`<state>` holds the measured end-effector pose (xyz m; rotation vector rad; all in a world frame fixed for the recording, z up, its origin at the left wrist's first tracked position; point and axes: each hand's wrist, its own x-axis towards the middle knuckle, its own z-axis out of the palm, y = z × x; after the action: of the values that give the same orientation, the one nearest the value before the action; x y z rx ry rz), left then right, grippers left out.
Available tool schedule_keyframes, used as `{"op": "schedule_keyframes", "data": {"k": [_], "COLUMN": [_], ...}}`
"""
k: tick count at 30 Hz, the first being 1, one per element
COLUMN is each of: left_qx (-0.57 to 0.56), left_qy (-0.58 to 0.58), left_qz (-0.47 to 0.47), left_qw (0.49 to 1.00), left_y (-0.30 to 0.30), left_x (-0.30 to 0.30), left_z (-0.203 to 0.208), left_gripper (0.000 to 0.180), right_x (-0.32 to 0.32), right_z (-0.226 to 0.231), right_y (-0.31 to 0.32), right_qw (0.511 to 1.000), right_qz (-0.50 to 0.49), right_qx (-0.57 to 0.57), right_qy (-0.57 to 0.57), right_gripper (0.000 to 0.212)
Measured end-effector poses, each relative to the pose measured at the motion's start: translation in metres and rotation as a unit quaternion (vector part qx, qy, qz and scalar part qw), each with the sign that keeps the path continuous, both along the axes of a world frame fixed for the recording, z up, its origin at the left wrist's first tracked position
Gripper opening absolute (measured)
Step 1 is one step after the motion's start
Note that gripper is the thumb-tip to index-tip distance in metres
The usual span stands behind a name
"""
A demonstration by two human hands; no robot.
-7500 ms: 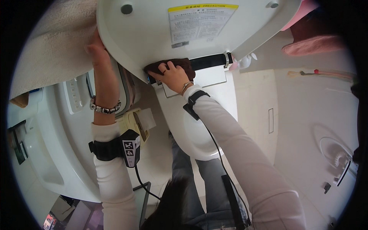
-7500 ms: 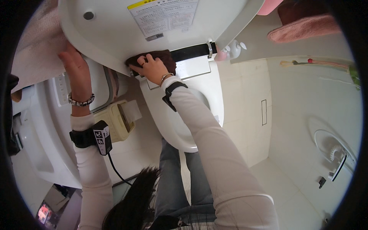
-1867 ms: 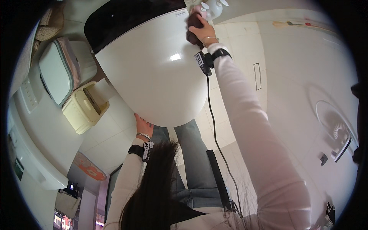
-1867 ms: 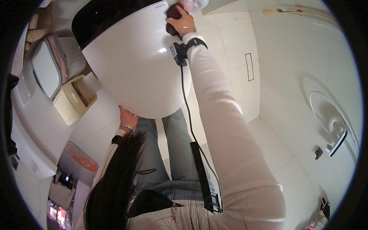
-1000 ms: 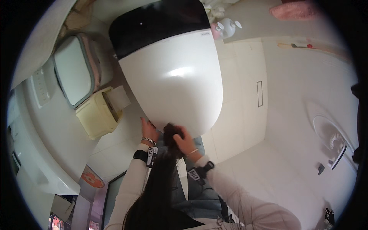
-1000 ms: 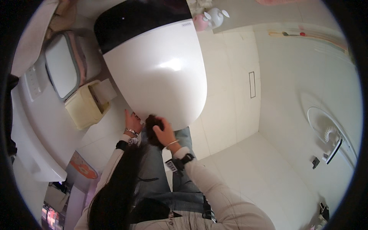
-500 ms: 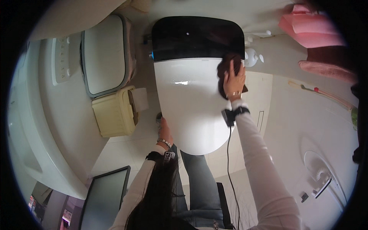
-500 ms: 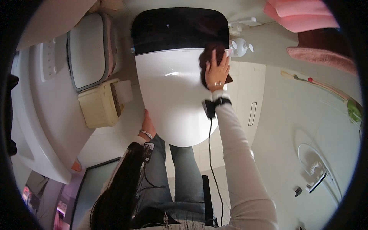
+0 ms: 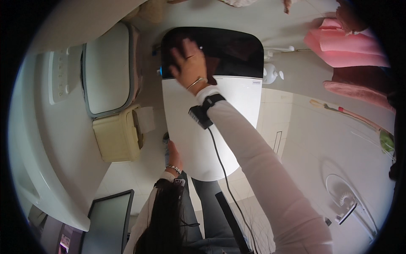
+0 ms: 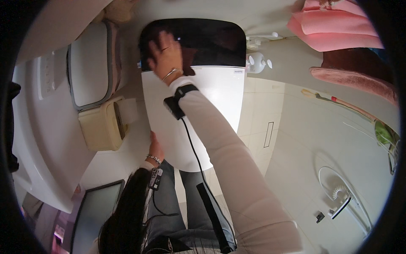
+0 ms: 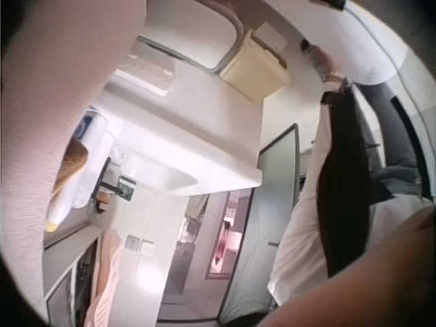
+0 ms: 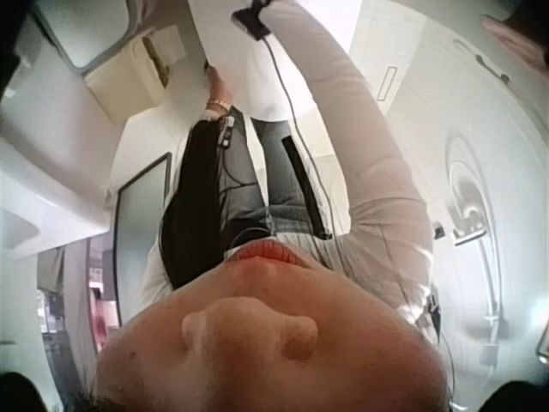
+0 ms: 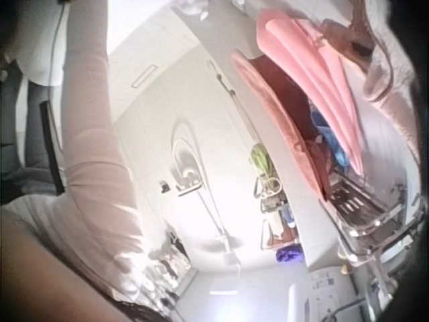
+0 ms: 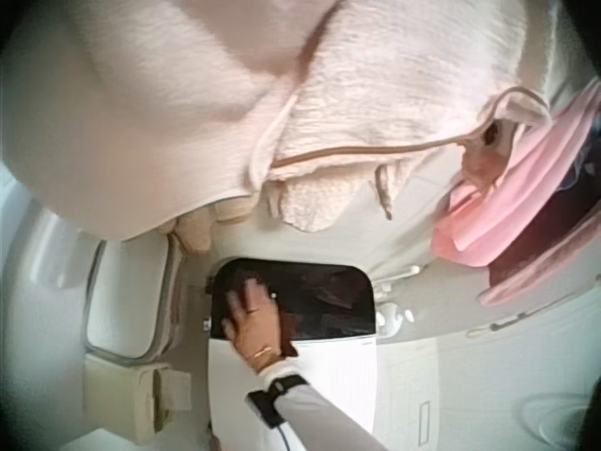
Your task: The person wipes the toilet seat, lid, and surrounding surfaces with a dark cloth. They lift and lower the lid and seat to clean multiple surfaces, then wipe the base and floor area around the toilet.
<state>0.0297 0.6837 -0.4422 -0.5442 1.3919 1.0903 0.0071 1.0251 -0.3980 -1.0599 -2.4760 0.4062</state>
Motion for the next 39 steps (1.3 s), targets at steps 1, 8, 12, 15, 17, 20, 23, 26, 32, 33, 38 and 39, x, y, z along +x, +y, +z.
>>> {"op": "schedule_keyframes", "data": {"k": [1, 8, 12, 15, 17, 20, 23, 26, 32, 33, 38, 39], "left_qx": [0.002, 0.004, 0.014, 0.032, 0.035, 0.041, 0.053, -0.015, 0.024, 0.002, 0.009, 0.025], "left_qy": [-0.016, -0.018, -0.037, 0.049, 0.065, 0.087, 0.153, 0.037, 0.034, 0.050, 0.036, 0.023], "left_qz": [-0.002, -0.035, -0.029, -0.127, -0.132, -0.106, -0.154, -0.023, -0.049, -0.052, -0.020, -0.012], "left_qw": [1.000, 0.999, 0.999, 0.990, 0.989, 0.990, 0.975, 0.999, 0.998, 0.997, 0.999, 0.999], "left_y": [0.000, 0.002, -0.006, -0.014, -0.023, -0.031, -0.027, -0.019, -0.015, -0.015, -0.016, -0.016], "left_x": [-0.001, -0.008, -0.007, -0.005, -0.003, 0.003, 0.005, 0.005, -0.001, 0.001, 0.005, 0.004], "left_z": [0.002, 0.006, 0.003, -0.015, -0.028, -0.038, -0.034, -0.021, -0.014, -0.016, -0.025, -0.025], "left_gripper": [0.070, 0.079, 0.081, 0.078, 0.077, 0.074, 0.070, 0.070, 0.070, 0.070, 0.071, 0.071], "right_x": [0.000, 0.109, 0.191, 0.186, 0.160, 0.103, 0.038, -0.021, -0.070, -0.067, -0.001, 0.014], "right_z": [0.004, 0.004, -0.002, -0.010, -0.008, -0.005, 0.000, 0.008, 0.017, 0.018, 0.023, 0.024], "right_y": [-0.003, 0.063, 0.100, 0.120, 0.134, 0.126, 0.105, 0.086, 0.042, 0.033, -0.028, -0.038], "right_qw": [0.996, 0.989, 0.981, 0.883, 0.848, 0.889, 0.939, 0.968, 0.975, 0.975, 0.975, 0.970], "right_qz": [0.071, 0.131, -0.148, -0.399, -0.457, -0.396, -0.291, -0.182, 0.038, 0.064, 0.165, 0.179], "right_qx": [-0.031, 0.006, 0.039, -0.133, -0.166, -0.098, -0.040, -0.037, -0.021, -0.016, -0.001, -0.001], "right_qy": [-0.033, -0.075, -0.115, -0.208, -0.210, -0.209, -0.180, -0.167, -0.220, -0.214, -0.152, -0.164], "right_gripper": [0.054, 0.056, 0.058, 0.052, 0.051, 0.043, 0.042, 0.041, 0.032, 0.032, 0.038, 0.047]}}
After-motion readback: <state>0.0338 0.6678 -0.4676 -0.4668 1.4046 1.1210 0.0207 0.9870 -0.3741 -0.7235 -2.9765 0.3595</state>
